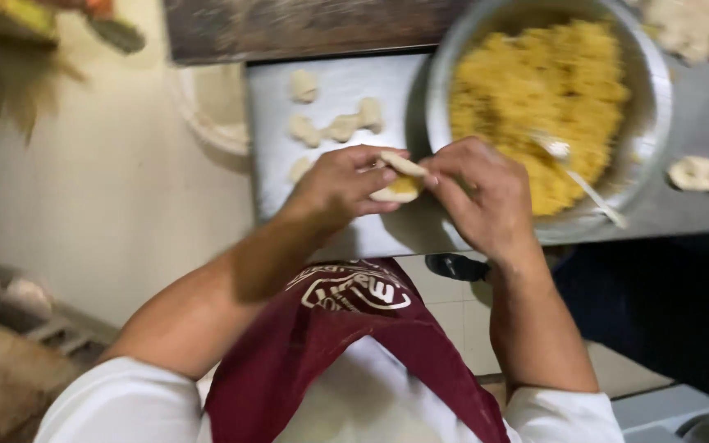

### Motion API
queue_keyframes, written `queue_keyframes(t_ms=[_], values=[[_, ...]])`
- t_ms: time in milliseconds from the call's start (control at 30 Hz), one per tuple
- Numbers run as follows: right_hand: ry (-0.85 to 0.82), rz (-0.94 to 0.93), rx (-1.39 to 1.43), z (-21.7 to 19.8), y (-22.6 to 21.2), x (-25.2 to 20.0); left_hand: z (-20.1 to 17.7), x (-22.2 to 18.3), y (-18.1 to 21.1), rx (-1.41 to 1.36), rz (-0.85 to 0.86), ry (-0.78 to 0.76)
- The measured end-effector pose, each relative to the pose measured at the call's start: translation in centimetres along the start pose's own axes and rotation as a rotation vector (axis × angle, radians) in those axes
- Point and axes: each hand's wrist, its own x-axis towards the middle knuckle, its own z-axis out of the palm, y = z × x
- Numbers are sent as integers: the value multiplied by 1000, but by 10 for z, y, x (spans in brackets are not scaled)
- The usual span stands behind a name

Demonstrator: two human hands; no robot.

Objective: Filling and sealing small dough portions with a yellow mixture to make pastries

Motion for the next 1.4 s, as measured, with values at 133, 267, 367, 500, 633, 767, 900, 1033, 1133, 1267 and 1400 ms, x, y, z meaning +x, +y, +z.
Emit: queue_keyframes(t_ms=[133, 267, 367, 500, 633, 767, 900, 1033, 1133, 1267, 1400], values=[[-26, -20, -35, 55, -16, -5, -36, -19, -6, -124, -8, 1], [60, 186, 61, 87, 12, -34, -65, -42, 6, 457, 120, -105], [105, 347, 125, 110, 31, -54, -94, -30, -17, 935, 544, 24], [98, 395, -29, 128, 39, -65, -106, -8, -73, 906, 611, 111], [45, 382, -37, 122, 28, -67, -101, 9, -107, 1068, 703, 111], [56, 283, -56, 124, 35, -63, -79, 4, -82, 1181, 844, 186], [33, 230, -177, 121, 57, -69, -76, -5, -85, 1240, 749, 186], [-115, 201, -220, 99, 58, -53, -82, 1, -89, 1518, 760, 258], [-3, 31, -141, 93, 36, -29, -81, -24, -78, 1400, 776, 259], [-239, -48, -504, 162, 83, -1, -83, -70, -36, 892, 790, 343], [97, -261, -202, 197, 83, 2, -125, -96, -15, 1084, 843, 484]])
